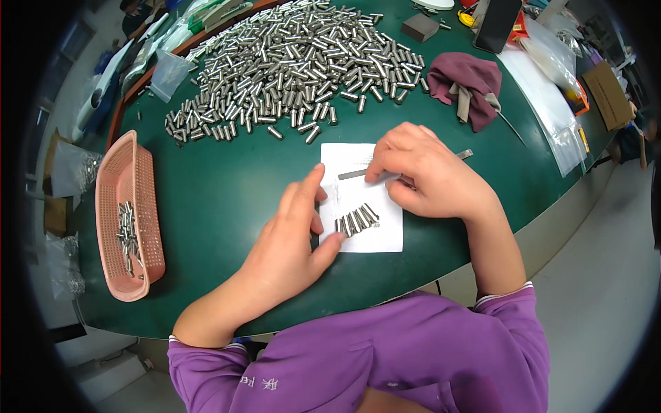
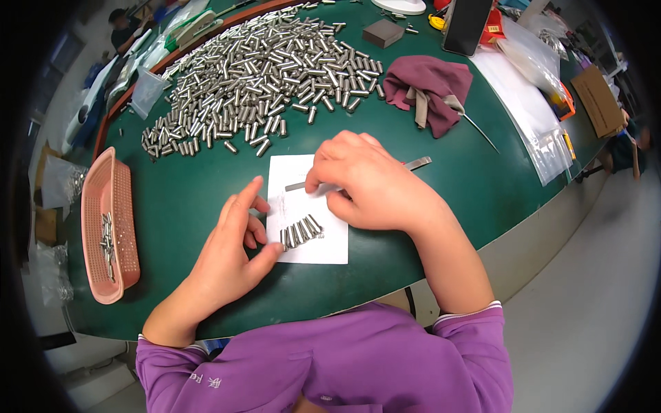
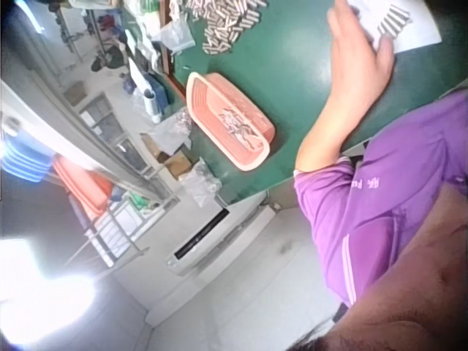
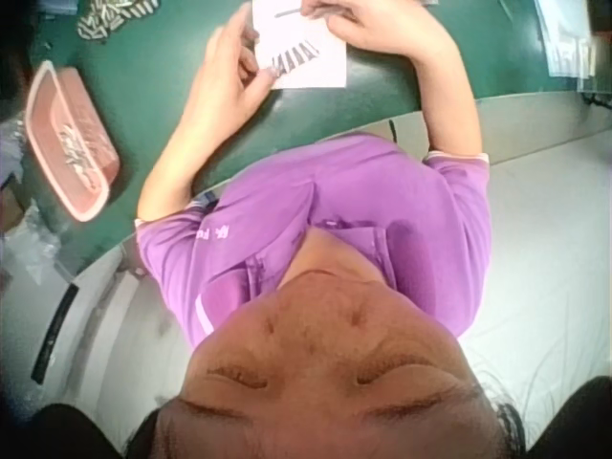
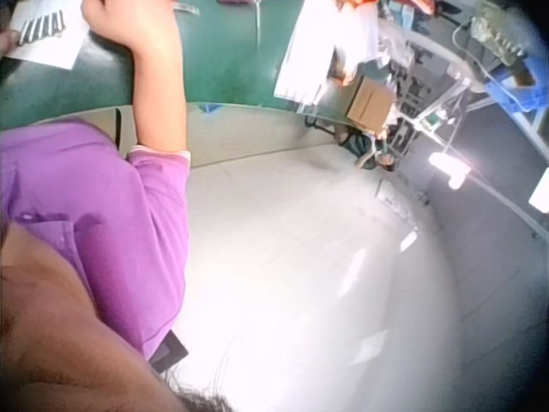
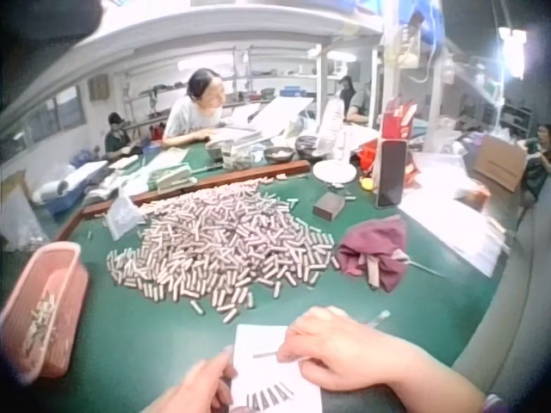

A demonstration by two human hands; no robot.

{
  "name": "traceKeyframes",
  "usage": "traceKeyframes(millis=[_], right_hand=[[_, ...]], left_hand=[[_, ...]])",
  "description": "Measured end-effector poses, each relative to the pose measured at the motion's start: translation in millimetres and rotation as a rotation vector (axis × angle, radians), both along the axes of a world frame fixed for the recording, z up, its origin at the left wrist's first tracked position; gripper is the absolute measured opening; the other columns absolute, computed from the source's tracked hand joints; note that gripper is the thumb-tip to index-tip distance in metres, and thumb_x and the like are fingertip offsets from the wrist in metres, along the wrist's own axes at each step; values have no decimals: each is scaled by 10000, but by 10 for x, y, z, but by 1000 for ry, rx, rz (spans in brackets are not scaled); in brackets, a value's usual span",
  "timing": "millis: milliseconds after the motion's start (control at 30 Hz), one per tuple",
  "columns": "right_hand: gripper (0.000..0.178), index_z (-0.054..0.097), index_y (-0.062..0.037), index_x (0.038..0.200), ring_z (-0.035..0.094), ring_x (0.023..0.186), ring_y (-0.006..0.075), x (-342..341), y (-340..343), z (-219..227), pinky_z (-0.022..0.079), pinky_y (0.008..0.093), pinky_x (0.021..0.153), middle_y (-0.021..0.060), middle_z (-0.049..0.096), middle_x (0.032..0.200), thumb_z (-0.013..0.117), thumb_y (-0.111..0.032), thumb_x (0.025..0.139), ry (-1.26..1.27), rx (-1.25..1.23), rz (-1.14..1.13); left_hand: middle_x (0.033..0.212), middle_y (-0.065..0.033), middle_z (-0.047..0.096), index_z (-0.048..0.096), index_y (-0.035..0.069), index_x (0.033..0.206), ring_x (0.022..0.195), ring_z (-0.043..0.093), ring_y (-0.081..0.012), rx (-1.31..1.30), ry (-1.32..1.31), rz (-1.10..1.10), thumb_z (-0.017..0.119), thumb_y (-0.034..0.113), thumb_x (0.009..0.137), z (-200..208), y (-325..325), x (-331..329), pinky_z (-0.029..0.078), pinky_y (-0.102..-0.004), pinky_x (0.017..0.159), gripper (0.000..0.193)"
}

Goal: The person sorts small cylindrical metal parts from a large pile on a green table into a pink basket. They pick up handfuls of parts, arrange them on a white paper, and use a metal ruler to align them before transferring them to the basket.

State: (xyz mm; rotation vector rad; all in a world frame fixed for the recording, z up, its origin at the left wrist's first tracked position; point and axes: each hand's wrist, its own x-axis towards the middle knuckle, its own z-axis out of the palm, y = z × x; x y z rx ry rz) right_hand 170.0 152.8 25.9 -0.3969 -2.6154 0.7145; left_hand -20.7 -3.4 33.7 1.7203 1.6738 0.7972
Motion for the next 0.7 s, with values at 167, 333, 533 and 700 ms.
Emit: traceKeyframes(millis=[167,333,533,700], right_hand=[[286,635,-82,917,532,941,278,5,113,15,422,396,854,70,568,915,527,28,676,201,116,-228],[138,644,-81,867,581,870,277,283,229,112,470,376,776,77,596,871,601,-41,742,515,266,-376],[306,575,-48,1132,556,916,126,1772,-4,400,469,261,806,50,585,1063,660,-174,866,1013,374,-861],[351,521,-2,1173,520,857,111,3401,157,-915,450,250,807,38,564,977,634,-90,853,1417,37,-1610]], left_hand=[[1212,-141,464,297,21,1434,833,557,-147,402,-18,75,452,-137,727,-270,203,-168,465,-254,731,740],[1314,-149,424,372,23,1392,970,575,-201,590,68,107,405,-127,706,-486,361,-270,466,-319,843,702],[1338,-179,400,387,2,1378,1037,557,-243,731,181,142,426,-125,704,-448,227,-305,454,-356,889,686],[1349,-167,398,383,-4,1384,1069,548,-243,715,167,141,414,-128,709,-530,330,-253,443,-355,912,686]])
